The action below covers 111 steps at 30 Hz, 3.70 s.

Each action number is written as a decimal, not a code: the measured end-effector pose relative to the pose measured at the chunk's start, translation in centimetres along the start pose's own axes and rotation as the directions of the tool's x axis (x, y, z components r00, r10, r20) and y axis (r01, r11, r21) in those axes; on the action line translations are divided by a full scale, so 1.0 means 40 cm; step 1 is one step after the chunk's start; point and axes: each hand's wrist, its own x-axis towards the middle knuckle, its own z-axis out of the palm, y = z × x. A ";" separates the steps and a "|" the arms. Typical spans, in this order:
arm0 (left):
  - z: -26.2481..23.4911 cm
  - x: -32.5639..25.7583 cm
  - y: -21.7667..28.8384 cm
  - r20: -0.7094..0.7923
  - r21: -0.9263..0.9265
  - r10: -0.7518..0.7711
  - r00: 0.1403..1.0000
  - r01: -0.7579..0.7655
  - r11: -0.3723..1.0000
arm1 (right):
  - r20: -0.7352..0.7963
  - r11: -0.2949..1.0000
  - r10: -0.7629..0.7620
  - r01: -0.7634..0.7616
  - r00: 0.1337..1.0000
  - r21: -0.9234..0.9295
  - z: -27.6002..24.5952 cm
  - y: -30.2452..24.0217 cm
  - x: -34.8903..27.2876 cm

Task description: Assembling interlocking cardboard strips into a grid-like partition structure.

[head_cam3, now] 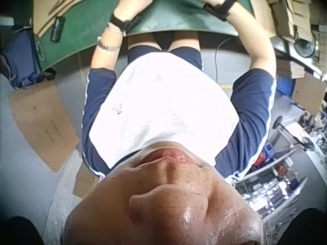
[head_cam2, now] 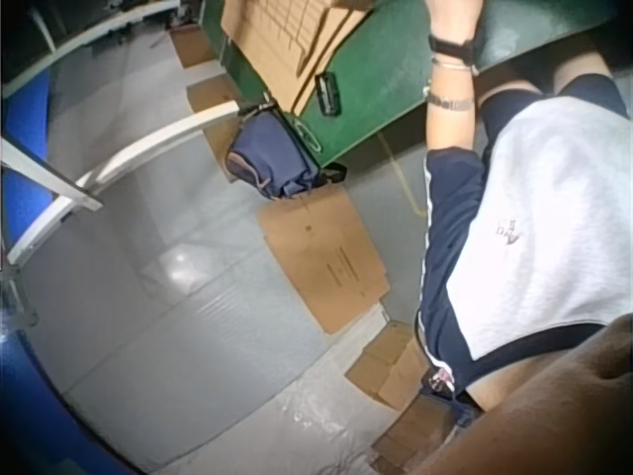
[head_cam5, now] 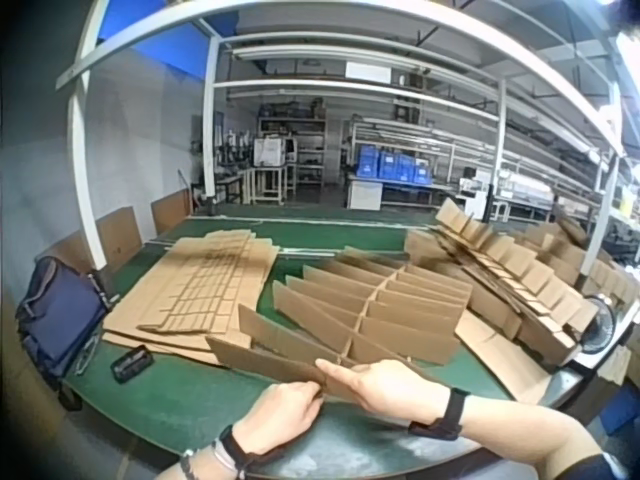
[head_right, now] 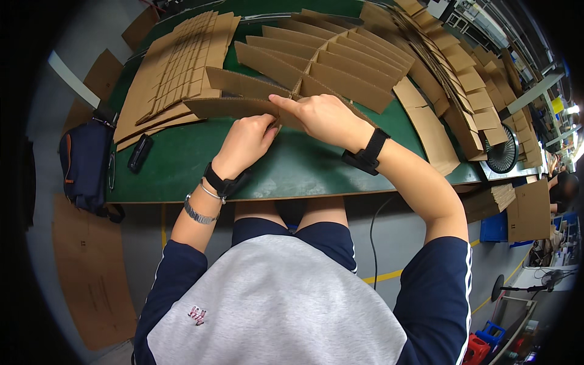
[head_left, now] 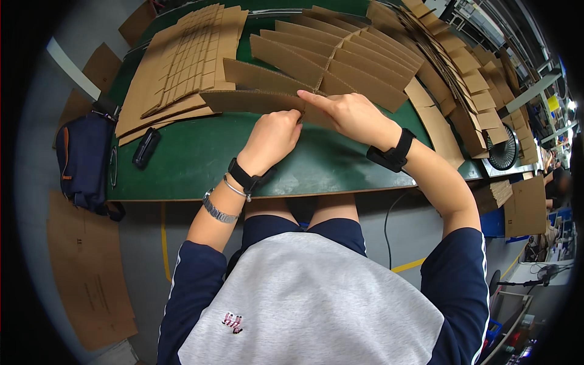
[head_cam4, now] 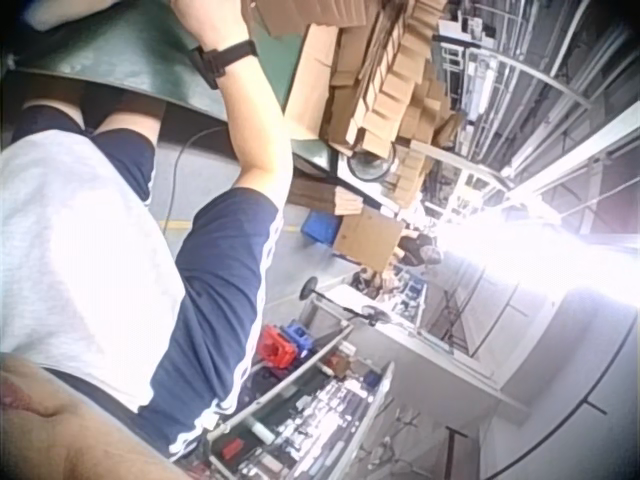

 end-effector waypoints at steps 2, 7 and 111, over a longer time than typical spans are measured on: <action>0.000 0.000 -0.001 0.000 -0.013 -0.001 1.000 0.001 1.000 | 0.021 1.000 0.006 -0.005 1.000 -0.016 -0.005 -0.005 0.001; -0.002 0.005 -0.003 -0.011 -0.016 0.010 1.000 -0.011 1.000 | -0.029 0.999 -0.025 0.026 0.999 0.031 0.005 0.001 -0.005; 0.284 1.138 0.387 0.464 -0.361 0.449 0.763 -0.300 0.883 | 0.353 0.590 0.790 -0.778 0.502 -0.214 -0.815 0.732 -0.760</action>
